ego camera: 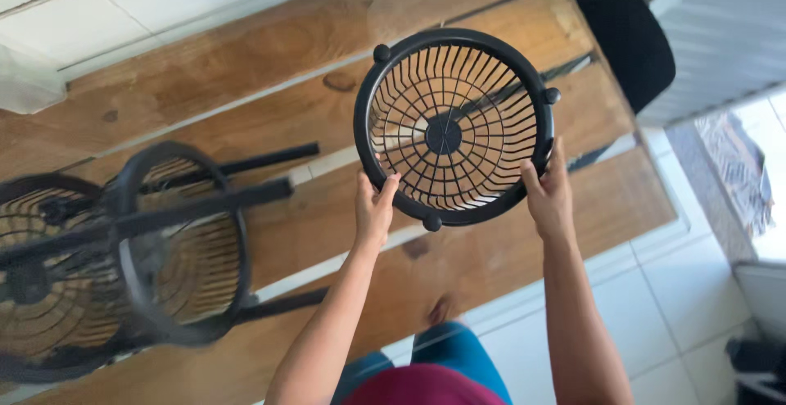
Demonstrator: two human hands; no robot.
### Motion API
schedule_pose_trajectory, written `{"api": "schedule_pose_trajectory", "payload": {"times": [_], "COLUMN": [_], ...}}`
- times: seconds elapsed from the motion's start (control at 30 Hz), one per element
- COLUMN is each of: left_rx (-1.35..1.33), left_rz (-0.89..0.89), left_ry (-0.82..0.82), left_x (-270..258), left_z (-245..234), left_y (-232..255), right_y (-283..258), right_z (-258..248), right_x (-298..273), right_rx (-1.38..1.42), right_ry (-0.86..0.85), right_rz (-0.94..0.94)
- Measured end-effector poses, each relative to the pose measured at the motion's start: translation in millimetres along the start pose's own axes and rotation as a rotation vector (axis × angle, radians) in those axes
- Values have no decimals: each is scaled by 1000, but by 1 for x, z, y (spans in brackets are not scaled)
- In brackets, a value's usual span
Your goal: The person assembles a black metal fruit basket stand on a wooden table. They insert rods into the basket sections, align and secure the parts, and repeatedly adjust the components to ensure stability.
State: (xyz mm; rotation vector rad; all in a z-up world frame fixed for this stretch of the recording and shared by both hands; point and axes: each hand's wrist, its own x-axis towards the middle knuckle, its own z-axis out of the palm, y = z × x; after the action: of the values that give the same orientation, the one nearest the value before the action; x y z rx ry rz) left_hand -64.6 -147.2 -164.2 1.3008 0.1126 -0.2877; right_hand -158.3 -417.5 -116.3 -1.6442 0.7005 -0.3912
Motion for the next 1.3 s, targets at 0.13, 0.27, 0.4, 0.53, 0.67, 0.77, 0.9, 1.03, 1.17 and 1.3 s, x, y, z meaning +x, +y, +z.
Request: {"api": "schedule_pose_trajectory", "payload": {"times": [0.13,0.27,0.4,0.53,0.67,0.77,0.9,1.03,1.17,1.3], "left_rx": [-23,-85,-58,-41,-13,-14,-28,-17,31,37], "left_rz": [46,-64,44,-89,-114,-151,-154,-176,-190,-142], "left_ry": [1,-24,-59,-29,-37,-24,-20,-10,61,58], "left_x": [66,148,226,269,285,286,282,282,271,207], "left_z": [44,85,120,140,147,150,154,159,161,163], "left_y": [-22,-49,-76,-93,-99,-99,-99,-96,-82,-49], "right_y": [46,75,85,86,82,84,93,104,113,104], "right_z": [-15,-22,-21,-17,-15,-14,-14,-18,-27,-39], "right_x": [103,206,294,336,352,355,361,368,370,363], "right_rx": [134,232,241,198,131,107,126,105,123,225], "right_ry": [5,-19,-7,-54,-60,-46,-64,-59,-45,-119], "right_rz": [-52,-127,-46,-132,-62,26,-10,-1,7,-207]}}
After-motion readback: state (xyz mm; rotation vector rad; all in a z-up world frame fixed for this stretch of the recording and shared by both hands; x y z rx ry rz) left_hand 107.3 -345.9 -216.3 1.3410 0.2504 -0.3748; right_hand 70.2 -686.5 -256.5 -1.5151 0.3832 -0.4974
